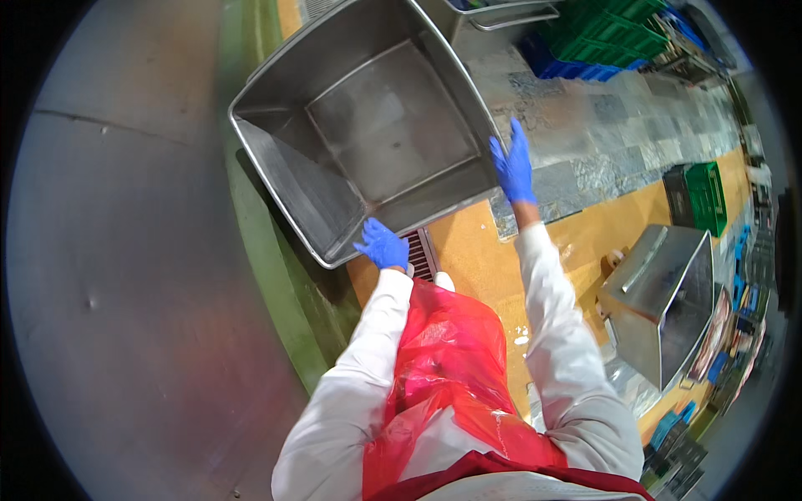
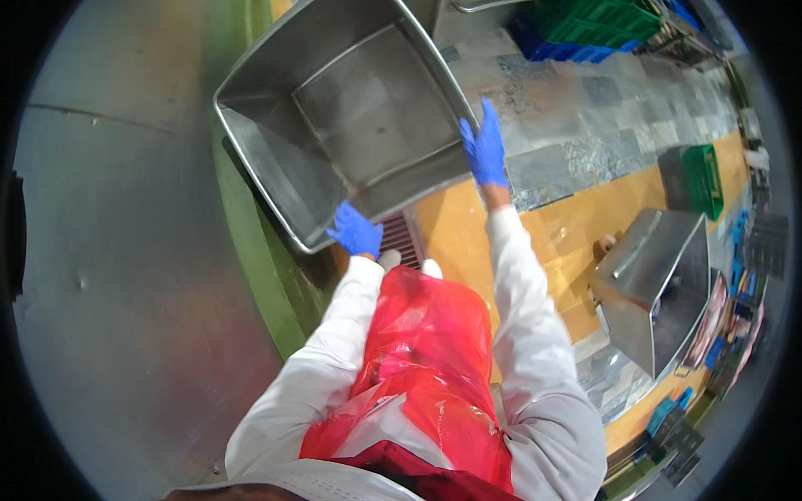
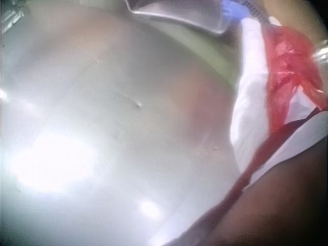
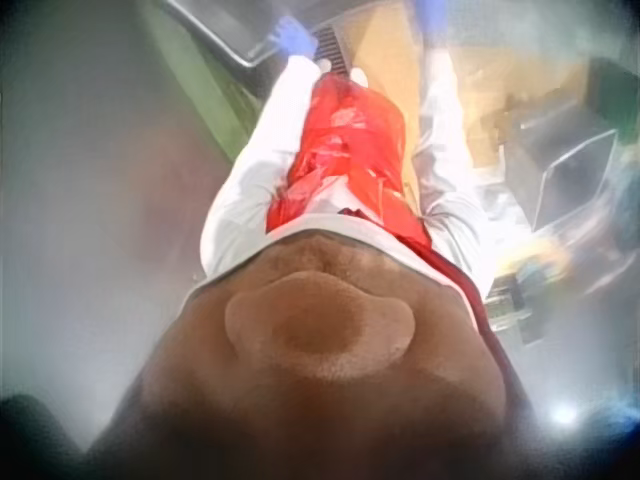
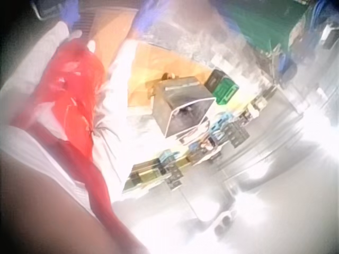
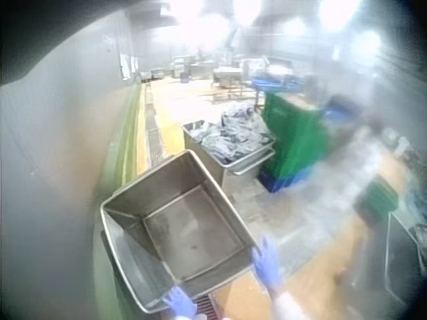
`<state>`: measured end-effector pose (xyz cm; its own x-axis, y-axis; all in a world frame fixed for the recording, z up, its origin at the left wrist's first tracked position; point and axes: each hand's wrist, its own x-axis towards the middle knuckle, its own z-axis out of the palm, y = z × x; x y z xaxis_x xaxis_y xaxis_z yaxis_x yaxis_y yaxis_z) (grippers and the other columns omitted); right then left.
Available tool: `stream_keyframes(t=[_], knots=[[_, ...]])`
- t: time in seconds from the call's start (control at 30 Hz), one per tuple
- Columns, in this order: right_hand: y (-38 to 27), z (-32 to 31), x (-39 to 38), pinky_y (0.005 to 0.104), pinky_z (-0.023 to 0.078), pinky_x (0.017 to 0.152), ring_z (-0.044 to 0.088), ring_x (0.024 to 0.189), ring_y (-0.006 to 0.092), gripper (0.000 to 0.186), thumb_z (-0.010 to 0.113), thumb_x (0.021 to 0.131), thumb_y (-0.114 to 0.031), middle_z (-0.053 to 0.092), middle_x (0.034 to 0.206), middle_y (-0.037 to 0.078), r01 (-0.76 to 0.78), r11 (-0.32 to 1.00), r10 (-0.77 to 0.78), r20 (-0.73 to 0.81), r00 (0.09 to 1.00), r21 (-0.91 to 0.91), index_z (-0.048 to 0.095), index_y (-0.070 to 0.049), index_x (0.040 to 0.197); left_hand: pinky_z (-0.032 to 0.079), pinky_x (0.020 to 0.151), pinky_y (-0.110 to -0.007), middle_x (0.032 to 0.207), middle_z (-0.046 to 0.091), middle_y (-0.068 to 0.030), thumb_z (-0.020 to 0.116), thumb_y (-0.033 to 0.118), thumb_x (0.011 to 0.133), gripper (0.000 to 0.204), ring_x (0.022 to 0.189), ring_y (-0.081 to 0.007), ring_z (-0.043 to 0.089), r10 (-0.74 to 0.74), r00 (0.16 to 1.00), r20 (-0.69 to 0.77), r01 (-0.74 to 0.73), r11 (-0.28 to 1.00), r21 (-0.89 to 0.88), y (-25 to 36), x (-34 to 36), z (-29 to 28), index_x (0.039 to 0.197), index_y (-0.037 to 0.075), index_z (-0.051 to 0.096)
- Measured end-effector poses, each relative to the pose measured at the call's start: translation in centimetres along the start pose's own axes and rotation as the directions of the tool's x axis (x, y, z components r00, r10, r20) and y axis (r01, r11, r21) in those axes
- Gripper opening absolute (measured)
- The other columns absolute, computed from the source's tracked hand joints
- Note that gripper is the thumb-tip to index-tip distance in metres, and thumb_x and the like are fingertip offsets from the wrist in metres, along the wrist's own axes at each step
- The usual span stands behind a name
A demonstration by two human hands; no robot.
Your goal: The person places a metal tray on a stainless steel table, then uses a knife to cut large pieces of raw meat into smaller portions. The cut pieces are placed into the tray.
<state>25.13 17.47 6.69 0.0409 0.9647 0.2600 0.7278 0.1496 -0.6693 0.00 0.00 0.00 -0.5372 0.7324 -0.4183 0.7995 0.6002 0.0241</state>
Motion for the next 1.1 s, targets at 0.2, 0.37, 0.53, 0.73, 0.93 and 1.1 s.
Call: stream_keyframes(t=[0.2,0.37,0.53,0.73,0.93,1.1], knots=[[7.9,-8.1,-28.4,0.0356,0.046,0.099,0.05,0.127,0.0288,0.064,0.058,0.089,-0.005,0.045,0.143,0.019,-0.524,0.847,0.531,-0.168,0.83,0.092,0.031,0.001,0.147,0.052,0.08,-0.047,0.089,0.067,-0.0198,0.06,0.01,0.08,0.02,0.087,-0.0409,0.065,0.627,0.749,-0.214,-0.66,0.735,-0.158,2.8,11.2,3.4,0.098,0.009,0.066],[4.3,-14.9,-49.7,0.0379,0.046,0.098,0.056,0.119,0.0308,0.064,0.06,0.085,-0.01,0.054,0.131,0.021,-0.893,0.447,0.883,-0.129,0.45,-0.052,0.036,-0.002,0.144,0.053,0.066,-0.047,0.083,0.069,-0.0178,0.063,0.024,0.083,0.017,0.074,-0.0378,0.068,0.639,0.656,-0.402,-0.673,0.736,0.071,11.1,19.0,1.4,0.083,0.009,0.071],[0.0,-13.8,-59.7,0.0343,0.051,0.082,0.061,0.098,0.0218,0.057,0.062,0.086,-0.011,0.06,0.117,0.019,-0.942,0.304,0.94,-0.205,0.272,0.144,0.041,-0.009,0.14,0.056,0.066,-0.047,0.084,0.072,-0.0155,0.066,0.022,0.085,0.017,0.078,-0.0366,0.071,0.625,0.746,-0.23,-0.588,0.781,0.213,12.3,21.7,2.5,0.09,0.009,0.075],[0.7,-5.7,-74.1,0.0336,0.052,0.086,0.066,0.098,0.0248,0.04,0.063,0.088,-0.022,0.066,0.112,0.016,-0.783,0.023,0.923,0.287,0.255,0.622,0.056,-0.004,0.123,0.056,0.067,-0.048,0.09,0.071,-0.0195,0.067,0.02,0.082,0.019,0.081,-0.0402,0.07,0.596,0.787,-0.159,-0.523,0.781,0.341,7.5,20.8,0.4,0.092,0.005,0.073],[-7.1,-8.8,-71.1,0.0383,0.052,0.089,0.066,0.101,0.0315,0.034,0.062,0.088,-0.025,0.068,0.107,0.017,-0.98,0.124,0.961,0.226,0.157,0.154,0.063,-0.005,0.115,0.057,0.067,-0.044,0.085,0.072,-0.0159,0.068,0.013,0.079,0.01,0.079,-0.0356,0.072,0.595,0.79,-0.149,-0.515,0.775,0.367,12.4,14.1,4.5,0.085,0.007,0.073],[-3.3,-14.5,-69.0,0.0392,0.052,0.086,0.067,0.098,0.0322,0.031,0.061,0.088,-0.024,0.068,0.105,0.018,-0.949,0.15,0.964,0.174,0.203,0.277,0.064,-0.005,0.113,0.057,0.068,-0.043,0.089,0.072,-0.0148,0.07,0.018,0.075,0.014,0.082,-0.0315,0.072,0.552,0.801,-0.231,-0.461,0.816,0.349,10.2,10.4,11.8,0.084,0.007,0.072]])
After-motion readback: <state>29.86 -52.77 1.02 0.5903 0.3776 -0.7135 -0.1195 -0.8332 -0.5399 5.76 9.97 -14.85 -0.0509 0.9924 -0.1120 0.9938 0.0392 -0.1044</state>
